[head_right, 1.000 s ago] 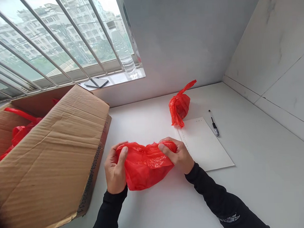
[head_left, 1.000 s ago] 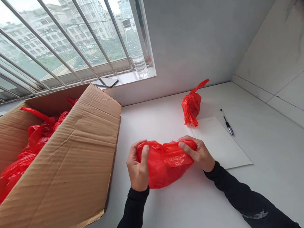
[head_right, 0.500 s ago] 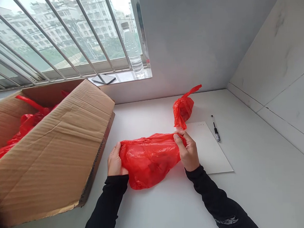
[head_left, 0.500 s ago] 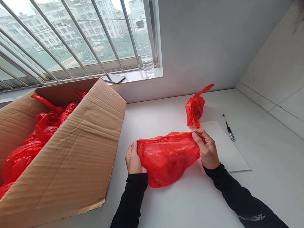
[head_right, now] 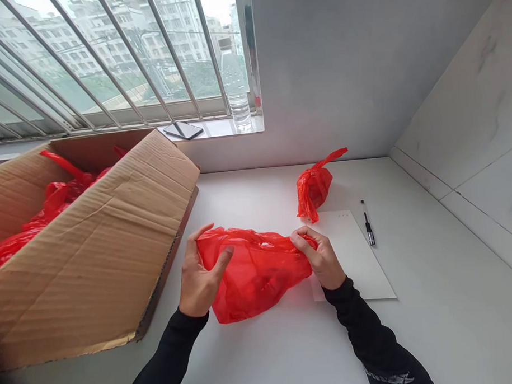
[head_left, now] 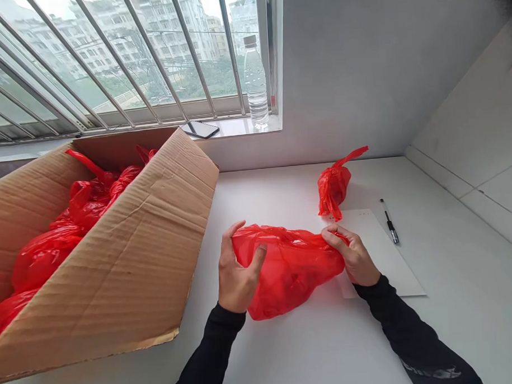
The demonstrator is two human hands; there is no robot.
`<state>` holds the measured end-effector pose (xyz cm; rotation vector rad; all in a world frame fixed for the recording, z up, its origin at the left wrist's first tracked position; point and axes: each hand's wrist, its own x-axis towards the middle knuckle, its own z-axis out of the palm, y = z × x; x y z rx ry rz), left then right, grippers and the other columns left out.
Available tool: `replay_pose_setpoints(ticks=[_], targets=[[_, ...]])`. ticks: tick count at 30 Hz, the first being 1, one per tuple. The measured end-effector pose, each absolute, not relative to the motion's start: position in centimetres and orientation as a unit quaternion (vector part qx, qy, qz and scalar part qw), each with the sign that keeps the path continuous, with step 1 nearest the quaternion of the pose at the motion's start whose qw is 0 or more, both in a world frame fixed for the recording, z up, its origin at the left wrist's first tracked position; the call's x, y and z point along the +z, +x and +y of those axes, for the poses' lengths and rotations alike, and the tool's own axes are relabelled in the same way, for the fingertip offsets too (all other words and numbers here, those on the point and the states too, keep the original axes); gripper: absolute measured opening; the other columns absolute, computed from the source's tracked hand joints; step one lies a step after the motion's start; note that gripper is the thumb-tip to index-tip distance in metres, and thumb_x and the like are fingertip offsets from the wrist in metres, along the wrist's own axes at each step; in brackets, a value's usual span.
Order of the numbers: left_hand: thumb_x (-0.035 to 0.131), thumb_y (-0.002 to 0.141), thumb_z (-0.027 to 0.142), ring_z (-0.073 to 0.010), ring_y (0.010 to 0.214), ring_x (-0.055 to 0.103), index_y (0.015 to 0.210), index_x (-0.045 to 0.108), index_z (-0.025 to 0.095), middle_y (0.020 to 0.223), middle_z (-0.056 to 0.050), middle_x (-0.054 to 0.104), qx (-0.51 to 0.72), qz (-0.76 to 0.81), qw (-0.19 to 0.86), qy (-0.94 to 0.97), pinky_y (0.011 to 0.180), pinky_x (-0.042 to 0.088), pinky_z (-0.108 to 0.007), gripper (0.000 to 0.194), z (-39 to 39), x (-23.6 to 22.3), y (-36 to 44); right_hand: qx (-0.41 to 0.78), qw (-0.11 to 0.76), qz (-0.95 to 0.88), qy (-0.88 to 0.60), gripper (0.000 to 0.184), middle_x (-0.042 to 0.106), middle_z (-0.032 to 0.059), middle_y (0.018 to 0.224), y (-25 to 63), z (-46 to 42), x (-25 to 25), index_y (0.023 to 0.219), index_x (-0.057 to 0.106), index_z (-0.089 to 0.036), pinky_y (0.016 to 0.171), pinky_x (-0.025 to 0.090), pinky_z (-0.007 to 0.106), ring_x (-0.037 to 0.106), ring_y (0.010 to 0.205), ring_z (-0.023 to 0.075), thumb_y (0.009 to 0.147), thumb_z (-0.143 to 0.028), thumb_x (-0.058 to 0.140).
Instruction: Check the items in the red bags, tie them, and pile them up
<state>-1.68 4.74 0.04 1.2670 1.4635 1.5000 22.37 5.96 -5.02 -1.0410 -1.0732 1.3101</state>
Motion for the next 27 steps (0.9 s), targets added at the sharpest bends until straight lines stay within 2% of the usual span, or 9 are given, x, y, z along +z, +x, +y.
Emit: replay_pose_setpoints(ticks=[3,5,10,14,17,21,23,25,27], targets=[[0.075,0.081,0.039,-0.0231,0.091,0.065,0.096,0.074,0.023,0.094,-0.004,0.071,0.542,0.578,0.272,0.547,0.087,0.048,-0.032,0.022,4.7,-0.1,-2.2,0.532,0.562,-0.453,-0.442,0.021,0.055,-0.0020,0.073,22.4,6.1,-5.2,0.080,0.065,-0.021,0.062,0.040,0.026,0.049,0.065,0.0135,0.087,-0.041,0.070],[0.068,0.087,0.042,-0.0201,0.077,0.063,0.088,0.073,0.020,0.080,-0.003,0.069,0.557,0.579,0.283,0.523,0.074,0.049,-0.029,0.022,5.1,-0.4,-2.5,0.507,0.606,-0.424,-0.442,0.019,0.057,-0.0019,0.076,22.7,6.4,-5.3,0.081,0.064,-0.022,0.066,0.043,0.025,0.052,0.069,0.0135,0.087,-0.039,0.070],[0.055,0.094,0.045,-0.0161,0.070,0.059,0.091,0.069,0.015,0.076,-0.002,0.065,0.586,0.588,0.301,0.470,0.062,0.046,-0.022,0.033,6.1,-0.9,-3.1,0.454,0.715,-0.321,-0.425,0.020,0.062,-0.0019,0.080,23.8,7.3,-5.7,0.085,0.065,-0.024,0.070,0.048,0.027,0.060,0.075,0.0153,0.088,-0.043,0.066],[0.049,0.097,0.046,-0.0197,0.082,0.064,0.103,0.069,0.015,0.090,-0.005,0.069,0.567,0.571,0.333,0.491,0.071,0.051,-0.027,0.037,6.4,-1.1,-2.6,0.481,0.685,-0.346,-0.424,0.042,0.068,0.0049,0.094,23.5,7.1,-5.7,0.096,0.071,-0.023,0.073,0.051,0.033,0.064,0.086,0.0218,0.093,-0.060,0.052],[0.048,0.098,0.042,-0.0236,0.097,0.065,0.118,0.063,0.016,0.106,-0.009,0.068,0.573,0.580,0.300,0.495,0.085,0.052,-0.035,0.036,5.9,-1.0,-1.9,0.488,0.637,-0.404,-0.438,0.037,0.069,0.0053,0.101,22.9,6.6,-5.7,0.107,0.072,-0.026,0.072,0.050,0.033,0.063,0.086,0.0217,0.090,-0.057,0.062],[0.062,0.089,0.021,-0.0281,0.132,0.045,0.141,0.044,0.022,0.141,-0.012,0.049,0.582,0.568,0.055,0.580,0.114,0.035,-0.047,0.054,4.1,-0.2,-0.5,0.484,0.614,-0.423,-0.458,0.022,0.065,0.0013,0.077,22.7,6.2,-5.7,0.095,0.075,-0.025,0.065,0.047,0.030,0.058,0.070,0.0177,0.088,-0.045,0.070],[0.058,0.087,0.010,-0.0286,0.137,0.041,0.143,0.043,0.024,0.144,-0.012,0.048,0.507,0.486,-0.042,0.710,0.116,0.034,-0.050,0.059,3.6,0.3,0.4,0.494,0.619,-0.412,-0.451,0.021,0.064,0.0008,0.075,22.7,6.2,-5.6,0.091,0.076,-0.024,0.066,0.048,0.030,0.059,0.069,0.0172,0.088,-0.043,0.071],[0.053,0.089,0.009,-0.0302,0.139,0.041,0.142,0.045,0.023,0.143,-0.012,0.051,0.389,0.423,-0.045,0.817,0.118,0.031,-0.054,0.056,3.6,0.7,1.2,0.507,0.625,-0.401,-0.437,0.018,0.065,0.0008,0.077,22.6,6.2,-5.4,0.089,0.075,-0.023,0.068,0.049,0.029,0.061,0.072,0.0171,0.086,-0.041,0.073],[0.052,0.092,0.016,-0.0328,0.135,0.044,0.136,0.052,0.020,0.132,-0.011,0.060,0.278,0.422,-0.030,0.862,0.120,0.021,-0.062,0.044,4.1,1.1,1.7,0.515,0.636,-0.389,-0.423,0.015,0.065,0.0000,0.076,22.5,6.2,-5.2,0.085,0.073,-0.022,0.069,0.049,0.027,0.061,0.072,0.0158,0.085,-0.037,0.075]])
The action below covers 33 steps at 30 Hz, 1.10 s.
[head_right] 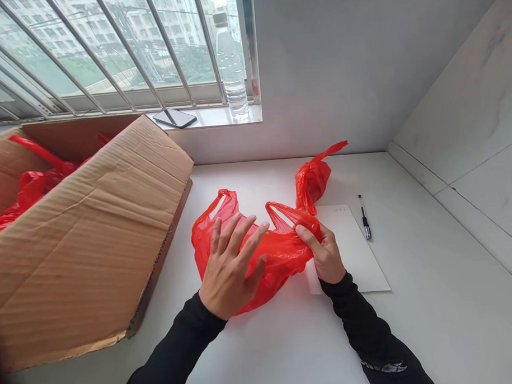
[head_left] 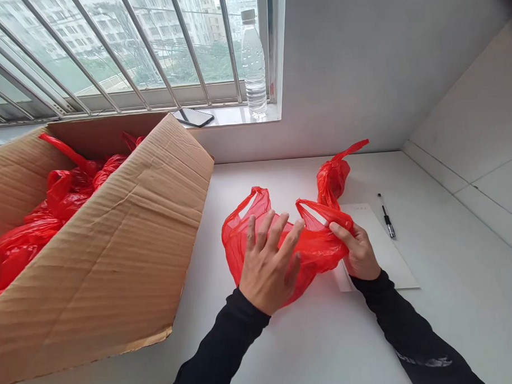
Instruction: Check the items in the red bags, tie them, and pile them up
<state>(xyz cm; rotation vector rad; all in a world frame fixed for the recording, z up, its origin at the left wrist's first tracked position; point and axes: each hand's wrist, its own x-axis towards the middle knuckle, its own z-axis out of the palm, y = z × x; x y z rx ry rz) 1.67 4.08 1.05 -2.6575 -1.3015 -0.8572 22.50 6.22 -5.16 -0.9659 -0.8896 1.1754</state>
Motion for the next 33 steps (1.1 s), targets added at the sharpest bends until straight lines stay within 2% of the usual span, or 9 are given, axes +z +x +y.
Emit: replay_pose_setpoints(ticks=[5,8,10,13,19,22,25,28,33], targets=[[0.050,0.094,0.018,-0.0261,0.104,0.060,0.089,0.066,0.018,0.083,-0.003,0.062,-0.186,-0.484,0.074,-0.852,0.121,0.018,-0.062,0.017,3.0,3.0,2.0,0.525,0.658,-0.362,-0.401,0.010,0.063,-0.0024,0.077,22.4,6.4,-4.7,0.085,0.069,-0.023,0.069,0.048,0.023,0.058,0.071,0.0123,0.083,-0.030,0.074],[0.047,0.095,0.013,-0.0218,0.088,0.060,0.076,0.060,0.018,0.073,-0.002,0.056,-0.194,-0.462,0.055,-0.864,0.113,0.036,-0.054,0.024,0.6,4.3,2.0,0.563,0.663,-0.323,-0.372,0.012,0.066,-0.0015,0.084,22.4,6.4,-4.5,0.090,0.067,-0.023,0.071,0.050,0.023,0.060,0.073,0.0126,0.080,-0.025,0.074],[0.045,0.098,0.016,-0.0197,0.072,0.057,0.075,0.057,0.019,0.069,-0.001,0.054,-0.174,-0.438,0.008,-0.882,0.085,0.053,-0.042,0.026,-0.9,4.4,1.9,0.585,0.662,-0.306,-0.353,0.016,0.065,-0.0019,0.084,22.5,6.4,-4.3,0.091,0.065,-0.023,0.069,0.050,0.023,0.059,0.072,0.0123,0.077,-0.021,0.072],[0.036,0.102,0.023,-0.0184,0.054,0.052,0.081,0.056,0.021,0.066,0.000,0.056,-0.105,-0.450,-0.110,-0.880,0.048,0.041,-0.032,0.029,-1.9,3.6,1.7,0.612,0.644,-0.305,-0.343,0.020,0.061,-0.0023,0.081,22.7,6.2,-4.0,0.093,0.063,-0.024,0.064,0.049,0.023,0.057,0.068,0.0124,0.075,-0.018,0.069],[0.032,0.098,0.012,-0.0244,0.071,0.069,0.118,0.055,0.017,0.084,-0.006,0.071,0.060,-0.539,-0.224,-0.810,0.056,0.044,-0.032,0.031,-0.6,1.2,1.5,0.613,0.540,-0.433,-0.381,0.034,0.062,-0.0002,0.091,22.7,5.7,-3.3,0.114,0.060,-0.029,0.069,0.053,0.030,0.061,0.073,0.0164,0.082,-0.028,0.073],[0.037,0.094,0.010,-0.0276,0.071,0.070,0.116,0.059,0.015,0.081,-0.007,0.072,0.104,-0.558,-0.214,-0.795,0.055,0.044,-0.033,0.031,0.2,0.4,1.4,0.574,0.448,-0.529,-0.435,0.054,0.066,0.0021,0.098,22.2,5.4,-3.0,0.129,0.056,-0.029,0.075,0.054,0.034,0.064,0.082,0.0205,0.080,-0.034,0.078],[0.036,0.098,0.018,-0.0301,0.071,0.071,0.125,0.056,0.015,0.079,-0.007,0.072,0.107,-0.575,-0.198,-0.786,0.055,0.046,-0.035,0.033,0.6,-0.3,1.3,0.526,0.402,-0.583,-0.471,0.028,0.067,0.0018,0.091,21.6,5.3,-3.2,0.111,0.066,-0.025,0.073,0.051,0.033,0.062,0.079,0.0197,0.087,-0.039,0.071],[0.038,0.099,0.025,-0.0312,0.075,0.072,0.143,0.042,0.014,0.085,-0.009,0.074,0.113,-0.602,-0.172,-0.771,0.054,0.047,-0.034,0.045,0.4,-0.2,1.2,0.480,0.432,-0.583,-0.494,0.021,0.059,-0.0006,0.075,21.4,5.5,-3.8,0.091,0.064,-0.023,0.064,0.045,0.031,0.053,0.066,0.0155,0.096,-0.041,0.058],[0.039,0.097,0.015,-0.0272,0.070,0.073,0.143,0.046,0.024,0.080,-0.004,0.073,0.110,-0.556,-0.147,-0.811,0.052,0.047,-0.031,0.047,-1.3,1.5,1.6,0.436,0.547,-0.519,-0.491,0.019,0.052,-0.0001,0.081,21.6,5.7,-4.1,0.102,0.060,-0.026,0.065,0.042,0.030,0.049,0.070,0.0152,0.098,-0.043,0.054]])
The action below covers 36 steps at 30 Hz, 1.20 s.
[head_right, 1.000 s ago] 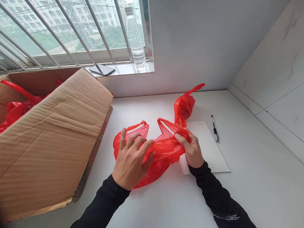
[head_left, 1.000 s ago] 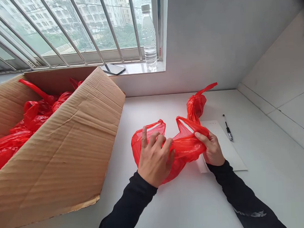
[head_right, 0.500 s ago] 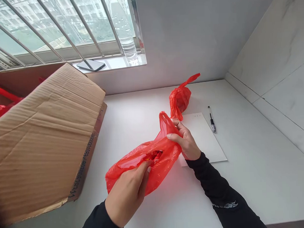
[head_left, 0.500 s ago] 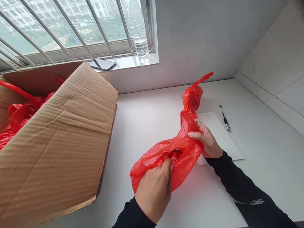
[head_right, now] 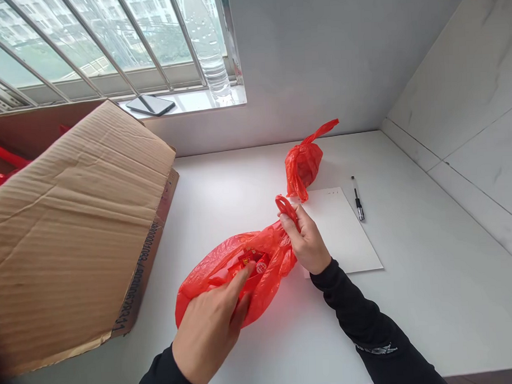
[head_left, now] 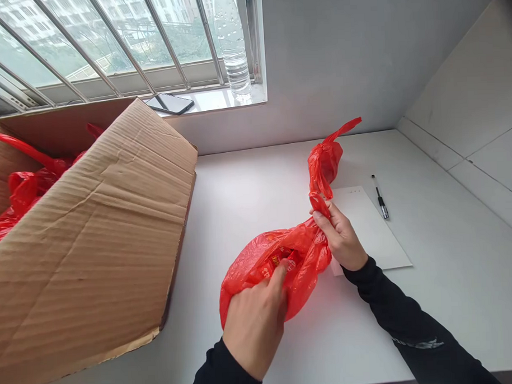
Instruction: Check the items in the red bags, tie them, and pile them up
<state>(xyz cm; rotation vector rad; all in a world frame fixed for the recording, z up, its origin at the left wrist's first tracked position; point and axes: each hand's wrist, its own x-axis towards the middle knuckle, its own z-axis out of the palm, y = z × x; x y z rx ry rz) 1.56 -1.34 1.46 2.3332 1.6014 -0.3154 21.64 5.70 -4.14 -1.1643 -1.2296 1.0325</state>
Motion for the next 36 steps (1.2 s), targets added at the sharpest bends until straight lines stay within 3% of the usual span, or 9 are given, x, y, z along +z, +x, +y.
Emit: replay_pose_setpoints(ticks=[3,6,13,19,24,28,32,36], targets=[[0.041,0.095,0.013,-0.0252,0.067,0.072,0.117,0.062,0.026,0.083,-0.002,0.071,-0.094,0.524,0.172,0.829,0.052,0.046,-0.031,0.033,-2.4,2.0,1.8,0.467,0.588,-0.474,-0.460,0.017,0.052,0.0013,0.091,21.6,5.6,-4.0,0.102,0.061,-0.027,0.069,0.043,0.030,0.048,0.075,0.0154,0.098,-0.042,0.055],[0.044,0.093,0.014,-0.0246,0.064,0.069,0.105,0.063,0.024,0.094,-0.005,0.067,-0.088,0.528,0.166,0.828,0.048,0.045,-0.032,0.024,-2.8,1.7,2.0,0.481,0.615,-0.453,-0.430,0.015,0.050,0.0008,0.088,21.5,5.5,-3.8,0.095,0.060,-0.026,0.072,0.045,0.031,0.047,0.073,0.0155,0.095,-0.040,0.059],[0.038,0.096,0.016,-0.0318,0.080,0.070,0.124,0.061,0.018,0.095,-0.010,0.068,-0.120,0.510,0.192,0.830,0.061,0.058,-0.046,0.036,-3.5,1.0,1.9,0.555,0.614,-0.415,-0.378,0.011,0.051,-0.0027,0.076,21.5,5.0,-3.4,0.095,0.058,-0.027,0.060,0.042,0.030,0.049,0.061,0.0143,0.090,-0.032,0.066],[0.042,0.096,0.020,-0.0363,0.102,0.066,0.140,0.054,0.009,0.103,-0.018,0.070,-0.092,0.524,0.130,0.836,0.084,0.057,-0.053,0.047,-4.3,0.6,1.2,0.548,0.602,-0.434,-0.387,0.013,0.055,-0.0037,0.072,21.6,4.8,-3.5,0.096,0.055,-0.026,0.061,0.043,0.030,0.053,0.060,0.0148,0.089,-0.030,0.066],[0.039,0.097,0.022,-0.0347,0.093,0.068,0.129,0.063,0.008,0.094,-0.017,0.070,-0.112,0.545,0.132,0.820,0.077,0.059,-0.052,0.042,-4.1,0.4,1.0,0.545,0.607,-0.430,-0.386,0.014,0.057,-0.0033,0.073,21.6,4.9,-3.7,0.097,0.055,-0.027,0.060,0.044,0.030,0.054,0.061,0.0153,0.089,-0.029,0.066],[0.038,0.098,0.022,-0.0342,0.093,0.068,0.135,0.059,0.013,0.094,-0.015,0.071,-0.116,0.543,0.129,0.822,0.075,0.059,-0.051,0.043,-3.7,0.6,1.0,0.540,0.611,-0.427,-0.391,0.013,0.056,-0.0029,0.074,21.6,5.0,-3.8,0.095,0.056,-0.027,0.060,0.044,0.031,0.054,0.061,0.0154,0.088,-0.030,0.067],[0.035,0.099,0.020,-0.0317,0.083,0.070,0.110,0.070,0.015,0.087,-0.012,0.070,-0.136,0.551,0.140,0.812,0.073,0.059,-0.050,0.037,-3.5,1.0,1.2,0.537,0.611,-0.425,-0.396,0.014,0.057,-0.0020,0.077,21.6,5.0,-3.8,0.095,0.056,-0.027,0.061,0.045,0.032,0.054,0.064,0.0159,0.087,-0.031,0.068],[0.037,0.100,0.022,-0.0311,0.086,0.071,0.137,0.055,0.011,0.091,-0.012,0.072,-0.118,0.569,0.130,0.804,0.072,0.059,-0.047,0.043,-3.3,0.8,1.3,0.539,0.614,-0.420,-0.395,0.013,0.055,-0.0020,0.077,21.6,5.1,-3.8,0.094,0.057,-0.026,0.062,0.046,0.031,0.053,0.065,0.0156,0.088,-0.030,0.068]])
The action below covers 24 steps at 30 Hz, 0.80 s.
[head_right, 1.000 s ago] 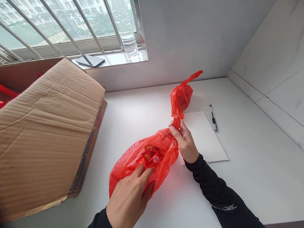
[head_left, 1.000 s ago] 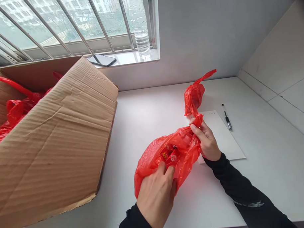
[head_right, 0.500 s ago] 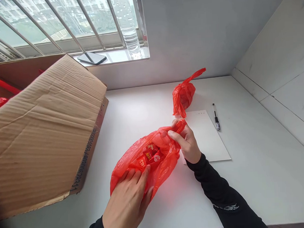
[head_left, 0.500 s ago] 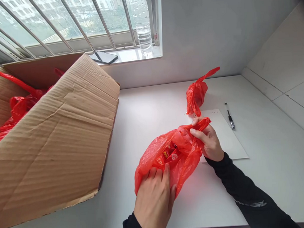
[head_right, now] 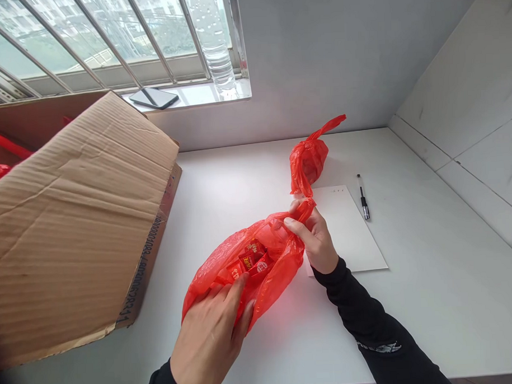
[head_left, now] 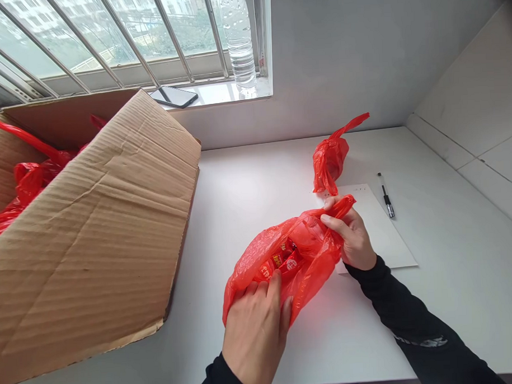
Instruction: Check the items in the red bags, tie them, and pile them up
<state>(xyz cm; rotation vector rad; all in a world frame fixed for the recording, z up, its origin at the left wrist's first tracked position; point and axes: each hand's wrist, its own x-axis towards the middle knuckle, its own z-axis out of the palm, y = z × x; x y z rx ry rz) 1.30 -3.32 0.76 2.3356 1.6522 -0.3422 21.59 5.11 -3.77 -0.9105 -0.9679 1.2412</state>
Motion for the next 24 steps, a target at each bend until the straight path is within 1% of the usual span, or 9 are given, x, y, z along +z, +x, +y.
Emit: replay_pose_setpoints(ticks=[2,5,7,8,11,13,16,19,24], targets=[[0.037,0.100,0.022,-0.0321,0.084,0.072,0.143,0.047,0.005,0.087,-0.013,0.072,-0.122,0.574,0.112,0.802,0.070,0.059,-0.046,0.047,-3.2,0.5,1.2,0.535,0.617,-0.422,-0.394,0.012,0.055,-0.0020,0.078,21.6,5.1,-3.8,0.094,0.058,-0.026,0.063,0.045,0.031,0.053,0.065,0.0152,0.088,-0.029,0.067],[0.036,0.100,0.023,-0.0324,0.077,0.072,0.138,0.052,0.005,0.080,-0.011,0.071,-0.136,0.580,0.102,0.797,0.063,0.058,-0.045,0.044,-2.8,0.4,1.2,0.531,0.619,-0.426,-0.393,0.011,0.054,-0.0019,0.079,21.5,5.1,-3.8,0.094,0.058,-0.026,0.065,0.045,0.031,0.053,0.067,0.0151,0.088,-0.028,0.067],[0.036,0.101,0.025,-0.0310,0.073,0.072,0.131,0.058,0.008,0.079,-0.009,0.071,-0.128,0.584,0.099,0.795,0.060,0.057,-0.044,0.041,-2.4,0.5,1.3,0.528,0.619,-0.424,-0.398,0.011,0.054,-0.0015,0.080,21.5,5.1,-3.9,0.094,0.059,-0.026,0.066,0.045,0.031,0.053,0.068,0.0155,0.088,-0.029,0.067],[0.036,0.101,0.025,-0.0302,0.073,0.072,0.132,0.058,0.011,0.081,-0.009,0.071,-0.118,0.582,0.095,0.799,0.060,0.056,-0.042,0.041,-2.2,0.6,1.3,0.525,0.620,-0.422,-0.402,0.012,0.054,-0.0013,0.081,21.5,5.1,-3.9,0.094,0.059,-0.026,0.066,0.045,0.031,0.053,0.069,0.0156,0.087,-0.029,0.068],[0.038,0.101,0.026,-0.0291,0.078,0.072,0.145,0.047,0.021,0.091,-0.008,0.072,-0.094,0.563,0.083,0.817,0.057,0.055,-0.039,0.046,-1.6,0.5,1.7,0.517,0.623,-0.419,-0.412,0.014,0.054,-0.0002,0.086,21.5,5.1,-4.0,0.093,0.059,-0.025,0.066,0.046,0.031,0.053,0.071,0.0158,0.085,-0.030,0.070],[0.039,0.101,0.025,-0.0299,0.082,0.072,0.148,0.043,0.022,0.094,-0.008,0.072,-0.097,0.558,0.086,0.819,0.055,0.054,-0.038,0.048,-1.3,0.4,1.8,0.514,0.623,-0.418,-0.415,0.016,0.054,-0.0001,0.086,21.5,5.2,-4.1,0.093,0.059,-0.025,0.065,0.046,0.031,0.053,0.071,0.0158,0.084,-0.031,0.070],[0.035,0.101,0.026,-0.0304,0.078,0.072,0.136,0.056,0.016,0.087,-0.009,0.072,-0.106,0.576,0.100,0.804,0.053,0.053,-0.038,0.041,-1.1,0.4,1.7,0.513,0.625,-0.413,-0.419,0.016,0.054,-0.0005,0.084,21.6,5.3,-4.2,0.094,0.058,-0.025,0.065,0.045,0.031,0.053,0.071,0.0159,0.084,-0.031,0.070],[0.032,0.103,0.027,-0.0294,0.067,0.070,0.127,0.061,0.015,0.076,-0.007,0.070,-0.100,0.589,0.104,0.795,0.051,0.050,-0.038,0.040,-0.9,0.5,1.5,0.519,0.627,-0.409,-0.413,0.015,0.055,-0.0008,0.084,21.5,5.3,-4.2,0.094,0.059,-0.025,0.067,0.045,0.031,0.054,0.071,0.0155,0.084,-0.030,0.070],[0.038,0.101,0.027,-0.0286,0.065,0.069,0.144,0.048,0.026,0.078,-0.005,0.069,-0.071,0.552,0.076,0.828,0.048,0.047,-0.035,0.044,0.2,0.2,1.9,0.511,0.631,-0.410,-0.415,0.016,0.055,-0.0010,0.086,21.3,5.3,-4.1,0.093,0.059,-0.025,0.066,0.045,0.031,0.054,0.071,0.0152,0.083,-0.029,0.071]])
